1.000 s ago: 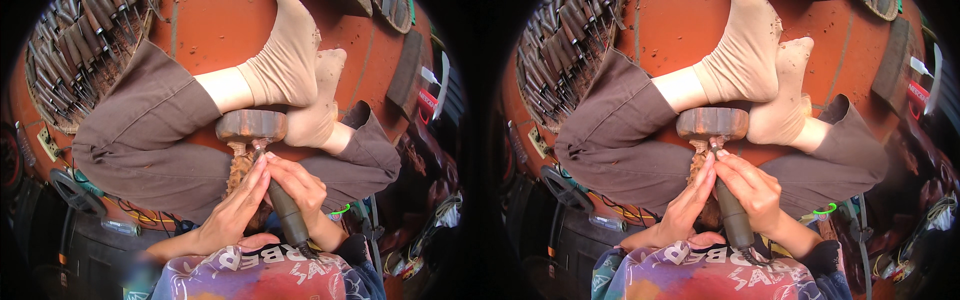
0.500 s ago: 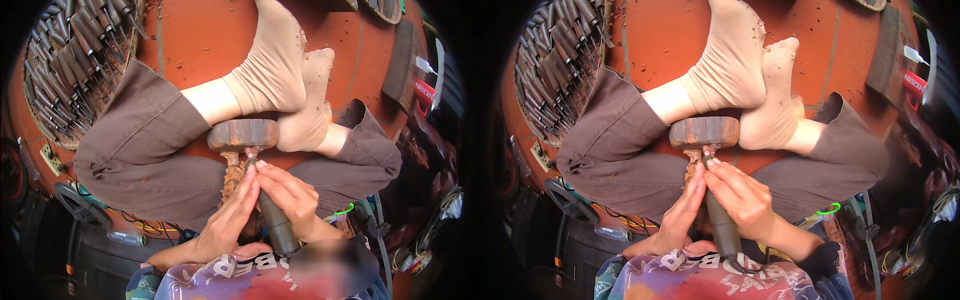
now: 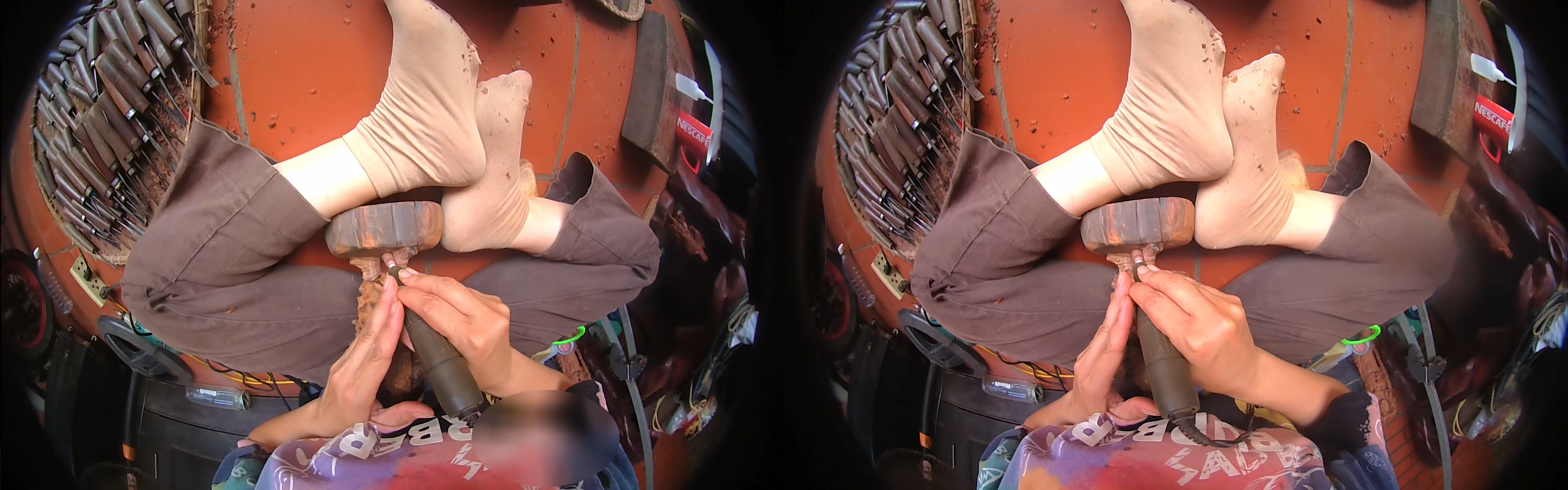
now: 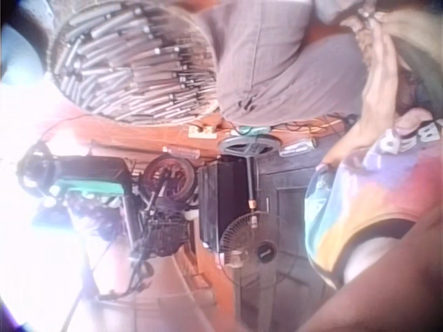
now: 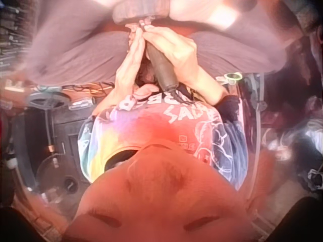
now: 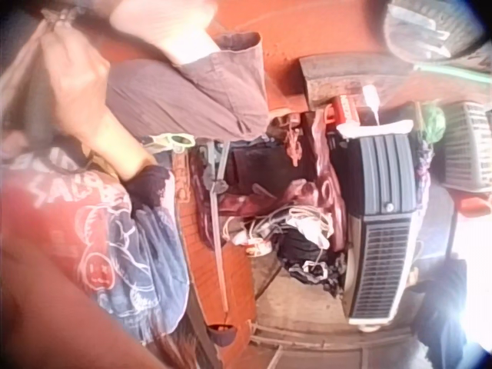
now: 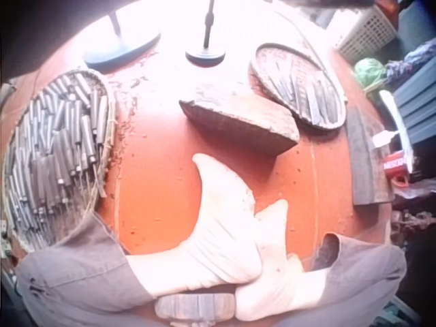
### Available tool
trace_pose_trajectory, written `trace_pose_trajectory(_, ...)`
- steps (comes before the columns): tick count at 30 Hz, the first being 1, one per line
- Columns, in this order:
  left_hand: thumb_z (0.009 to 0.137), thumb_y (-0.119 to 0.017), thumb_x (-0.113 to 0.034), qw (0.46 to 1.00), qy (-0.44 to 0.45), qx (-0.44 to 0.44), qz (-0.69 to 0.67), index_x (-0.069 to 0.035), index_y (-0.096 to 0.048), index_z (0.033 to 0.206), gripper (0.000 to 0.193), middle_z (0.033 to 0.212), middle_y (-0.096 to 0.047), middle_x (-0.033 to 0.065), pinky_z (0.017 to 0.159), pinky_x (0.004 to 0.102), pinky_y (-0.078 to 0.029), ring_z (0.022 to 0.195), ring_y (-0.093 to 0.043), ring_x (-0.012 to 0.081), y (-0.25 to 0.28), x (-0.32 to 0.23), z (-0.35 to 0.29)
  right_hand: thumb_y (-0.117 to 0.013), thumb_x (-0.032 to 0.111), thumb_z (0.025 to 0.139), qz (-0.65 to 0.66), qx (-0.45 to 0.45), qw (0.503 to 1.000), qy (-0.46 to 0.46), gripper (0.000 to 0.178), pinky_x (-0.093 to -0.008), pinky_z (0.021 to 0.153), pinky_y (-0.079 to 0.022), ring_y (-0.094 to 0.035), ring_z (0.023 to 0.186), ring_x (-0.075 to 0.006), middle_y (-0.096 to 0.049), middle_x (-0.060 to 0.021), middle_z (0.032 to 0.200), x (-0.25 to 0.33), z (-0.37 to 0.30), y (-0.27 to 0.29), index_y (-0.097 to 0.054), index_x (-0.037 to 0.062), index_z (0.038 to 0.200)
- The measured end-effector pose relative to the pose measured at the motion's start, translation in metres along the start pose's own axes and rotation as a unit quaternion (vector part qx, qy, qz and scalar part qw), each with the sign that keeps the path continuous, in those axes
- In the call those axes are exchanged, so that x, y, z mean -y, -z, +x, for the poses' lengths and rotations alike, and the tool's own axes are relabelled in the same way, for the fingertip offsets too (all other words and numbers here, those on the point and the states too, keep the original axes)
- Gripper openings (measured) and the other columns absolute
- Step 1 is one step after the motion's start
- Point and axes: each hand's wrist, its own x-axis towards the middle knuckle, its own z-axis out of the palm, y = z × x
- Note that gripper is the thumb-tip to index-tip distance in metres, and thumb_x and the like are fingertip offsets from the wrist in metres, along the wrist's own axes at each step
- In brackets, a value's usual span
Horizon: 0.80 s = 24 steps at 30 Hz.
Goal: The person uses a rotary carving tool to shape a piece of wood held between their legs. They rotate the wood and adjust the tool to carve different areas of the object.
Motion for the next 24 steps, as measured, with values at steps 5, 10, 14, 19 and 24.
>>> trace_pose_trajectory(5, 0.082, -0.073, -0.049, 1.000, 0.010, 0.001, -0.011, 0.017, -0.028, 0.144, 0.101, 0.146, -0.028, 0.0429, 0.106, 0.0460, -0.040, 0.136, -0.037, 0.0508, 0.000, -0.003, 0.000, -0.067, 0.006, 0.070, -0.035, -0.031, 0.998, 0.039, 0.035, -0.0384, 0.084, -0.058, -0.070, 0.094, -0.0331, -0.066, -0.0205, 0.106, -0.005, -0.005, -0.006, -0.067, -0.0057, 0.103)
trace_pose_trajectory(10, 0.080, -0.076, -0.045, 0.999, 0.015, 0.019, -0.036, 0.015, -0.027, 0.145, 0.101, 0.147, -0.027, 0.0406, 0.110, 0.0469, -0.036, 0.138, -0.034, 0.0496, -0.001, -0.001, -0.002, -0.073, 0.005, 0.070, -0.002, -0.045, 0.999, 0.023, 0.031, -0.0352, 0.081, -0.059, -0.071, 0.092, -0.0300, -0.068, -0.0186, 0.104, -0.010, -0.007, -0.005, -0.070, -0.0027, 0.100)
trace_pose_trajectory(14, 0.078, -0.079, -0.040, 0.998, 0.011, 0.057, -0.039, 0.013, -0.023, 0.147, 0.104, 0.151, -0.021, 0.0379, 0.114, 0.0478, -0.030, 0.142, -0.027, 0.0487, -0.009, -0.005, 0.007, -0.078, 0.002, 0.069, 0.017, -0.087, 0.996, 0.003, 0.031, -0.0316, 0.076, -0.060, -0.072, 0.089, -0.0266, -0.071, -0.0166, 0.102, -0.018, -0.012, -0.002, -0.071, 0.0001, 0.100)
trace_pose_trajectory(19, 0.077, -0.080, -0.037, 0.997, 0.011, 0.079, -0.014, 0.013, -0.020, 0.148, 0.105, 0.154, -0.016, 0.0359, 0.115, 0.0483, -0.028, 0.143, -0.025, 0.0485, -0.015, -0.006, 0.008, -0.079, 0.001, 0.070, 0.092, -0.058, 0.994, -0.034, 0.029, -0.0313, 0.081, -0.058, -0.071, 0.091, -0.0244, -0.072, -0.0162, 0.102, -0.028, -0.016, 0.003, -0.072, 0.0005, 0.098)
trace_pose_trajectory(24, 0.081, -0.075, -0.045, 0.994, -0.001, 0.113, 0.010, 0.010, -0.009, 0.151, 0.110, 0.154, -0.010, 0.0374, 0.116, 0.0481, -0.025, 0.144, -0.018, 0.0506, -0.018, -0.002, 0.018, -0.078, -0.002, 0.071, 0.147, -0.097, 0.984, -0.036, 0.030, -0.0325, 0.084, -0.056, -0.070, 0.094, -0.0259, -0.072, -0.0167, 0.101, -0.042, -0.018, 0.000, -0.070, -0.0021, 0.100)
